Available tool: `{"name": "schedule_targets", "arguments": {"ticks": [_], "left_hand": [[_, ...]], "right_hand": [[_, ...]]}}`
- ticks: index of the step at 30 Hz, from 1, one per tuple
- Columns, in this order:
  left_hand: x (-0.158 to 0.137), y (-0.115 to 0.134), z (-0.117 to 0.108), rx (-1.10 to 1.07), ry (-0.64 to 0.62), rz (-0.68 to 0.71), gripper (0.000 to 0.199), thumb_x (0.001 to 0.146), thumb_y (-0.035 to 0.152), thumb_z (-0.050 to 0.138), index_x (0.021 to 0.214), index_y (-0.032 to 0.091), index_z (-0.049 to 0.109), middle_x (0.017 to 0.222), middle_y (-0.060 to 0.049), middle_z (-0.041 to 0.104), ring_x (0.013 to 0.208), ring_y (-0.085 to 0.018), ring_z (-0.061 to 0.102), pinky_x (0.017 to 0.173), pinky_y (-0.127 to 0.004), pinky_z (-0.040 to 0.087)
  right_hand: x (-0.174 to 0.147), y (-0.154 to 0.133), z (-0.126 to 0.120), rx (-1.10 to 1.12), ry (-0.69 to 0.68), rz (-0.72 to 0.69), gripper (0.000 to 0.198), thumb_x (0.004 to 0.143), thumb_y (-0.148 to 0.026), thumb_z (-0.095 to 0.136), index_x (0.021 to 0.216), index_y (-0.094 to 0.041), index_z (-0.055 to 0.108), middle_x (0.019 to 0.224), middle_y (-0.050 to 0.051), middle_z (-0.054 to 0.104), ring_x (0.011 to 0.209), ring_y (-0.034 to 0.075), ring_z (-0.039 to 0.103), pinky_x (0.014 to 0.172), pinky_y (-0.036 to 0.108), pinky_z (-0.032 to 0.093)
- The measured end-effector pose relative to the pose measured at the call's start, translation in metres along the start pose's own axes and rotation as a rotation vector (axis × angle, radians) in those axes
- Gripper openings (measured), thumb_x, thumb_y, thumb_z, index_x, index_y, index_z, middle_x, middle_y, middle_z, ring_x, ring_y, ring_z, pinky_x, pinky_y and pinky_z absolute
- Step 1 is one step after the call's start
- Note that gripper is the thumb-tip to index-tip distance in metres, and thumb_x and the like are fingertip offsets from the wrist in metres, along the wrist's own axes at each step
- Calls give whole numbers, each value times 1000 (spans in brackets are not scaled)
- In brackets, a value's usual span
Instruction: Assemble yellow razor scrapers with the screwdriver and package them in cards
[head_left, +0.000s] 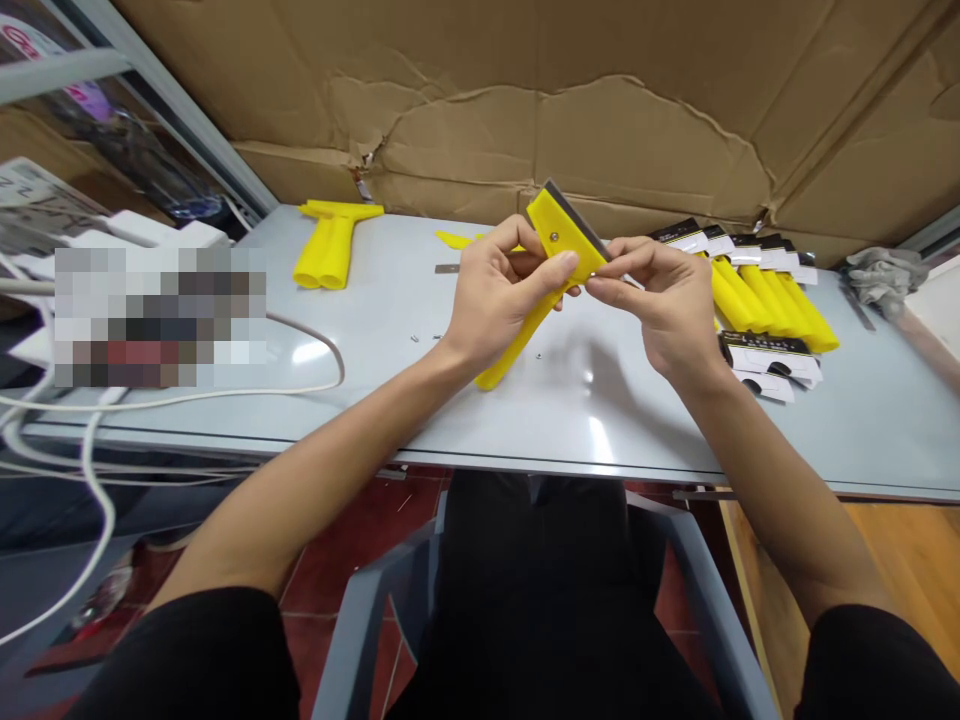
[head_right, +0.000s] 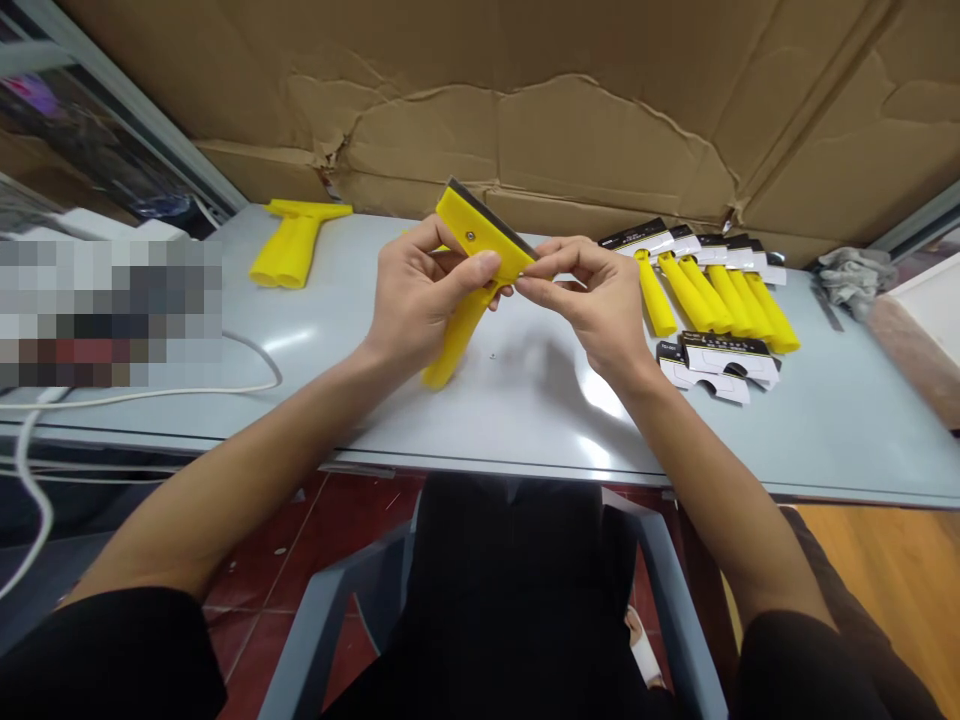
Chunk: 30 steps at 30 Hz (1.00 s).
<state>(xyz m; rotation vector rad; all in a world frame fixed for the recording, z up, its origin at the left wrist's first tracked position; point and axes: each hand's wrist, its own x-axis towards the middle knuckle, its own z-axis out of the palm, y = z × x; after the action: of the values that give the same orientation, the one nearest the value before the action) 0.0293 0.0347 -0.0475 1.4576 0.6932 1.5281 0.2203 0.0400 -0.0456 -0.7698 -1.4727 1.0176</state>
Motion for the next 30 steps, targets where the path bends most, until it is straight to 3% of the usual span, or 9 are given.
{"name": "schedule_targets", "arguments": {"ticks": [5, 8, 11, 15, 19, 21, 23, 26, 30], "left_hand": [[0, 7, -2, 70, -48, 62, 62, 78, 70, 99, 80, 24, 57, 82, 1, 78, 68, -15, 76, 59, -28, 59], [0, 9, -3, 100, -77, 73, 63, 78, 70, 99, 79, 24, 57, 83, 0, 79, 68, -14, 75, 58, -29, 58], [-3, 10, -4, 147, -65, 85, 61, 73, 64, 104, 79, 24, 59, 84, 0, 77, 70, -14, 73, 60, -29, 57], [-8, 13, -3, 223, 47, 53, 61, 62, 50, 113, 80, 23, 62, 89, 1, 77, 87, -16, 76, 71, -28, 59], [-12, 18, -5, 206, 90, 9, 58, 65, 45, 113, 81, 23, 62, 93, 1, 76, 98, -19, 76, 80, -31, 61], [-11, 19, -7, 184, 100, 35, 57, 66, 43, 113, 83, 23, 62, 93, 2, 75, 104, -20, 75, 83, -32, 60], [-8, 20, -10, 172, 125, 68, 59, 66, 41, 114, 87, 23, 62, 92, 3, 73, 111, -22, 73, 87, -34, 59], [-3, 21, -14, 186, 154, 75, 63, 68, 42, 114, 94, 23, 60, 93, 3, 73, 110, -23, 73, 89, -36, 59], [5, 18, -18, 125, 160, -13, 51, 75, 42, 108, 91, 23, 63, 87, 2, 74, 81, -16, 71, 69, -34, 58]], "right_hand": [[1, -8, -2, 146, -40, 204, 83, 50, -48, 108, 102, -14, 53, 105, 0, 67, 92, 2, 65, 87, 19, 60], [1, -9, -4, 121, -50, 248, 90, 50, -51, 108, 115, -16, 55, 99, -1, 66, 87, 0, 62, 82, 17, 57], [-1, -7, -3, 45, -55, 176, 86, 56, -59, 105, 112, -14, 59, 105, 1, 67, 90, 1, 64, 84, 17, 59], [-6, -5, 3, -191, -4, 37, 83, 66, -78, 93, 109, -12, 65, 115, 6, 69, 98, 2, 65, 86, 17, 61], [-6, -5, 1, -289, -43, -57, 69, 86, -73, 81, 120, -15, 71, 127, 8, 70, 111, 5, 69, 98, 19, 64], [-3, -2, -5, -285, -110, -16, 65, 91, -59, 81, 139, -18, 68, 136, 8, 69, 115, 6, 70, 101, 20, 64], [0, 5, -9, -317, -185, 108, 64, 91, -44, 81, 147, -17, 65, 134, 9, 71, 107, 5, 70, 94, 19, 62], [-1, 16, -3, -511, -366, 288, 47, 93, -39, 76, 132, -13, 78, 118, 9, 74, 86, 1, 62, 81, 16, 51], [-10, 23, 22, -784, -588, 296, 28, 93, -35, 78, 114, -18, 86, 113, 4, 73, 84, -3, 51, 83, 15, 36]]}}
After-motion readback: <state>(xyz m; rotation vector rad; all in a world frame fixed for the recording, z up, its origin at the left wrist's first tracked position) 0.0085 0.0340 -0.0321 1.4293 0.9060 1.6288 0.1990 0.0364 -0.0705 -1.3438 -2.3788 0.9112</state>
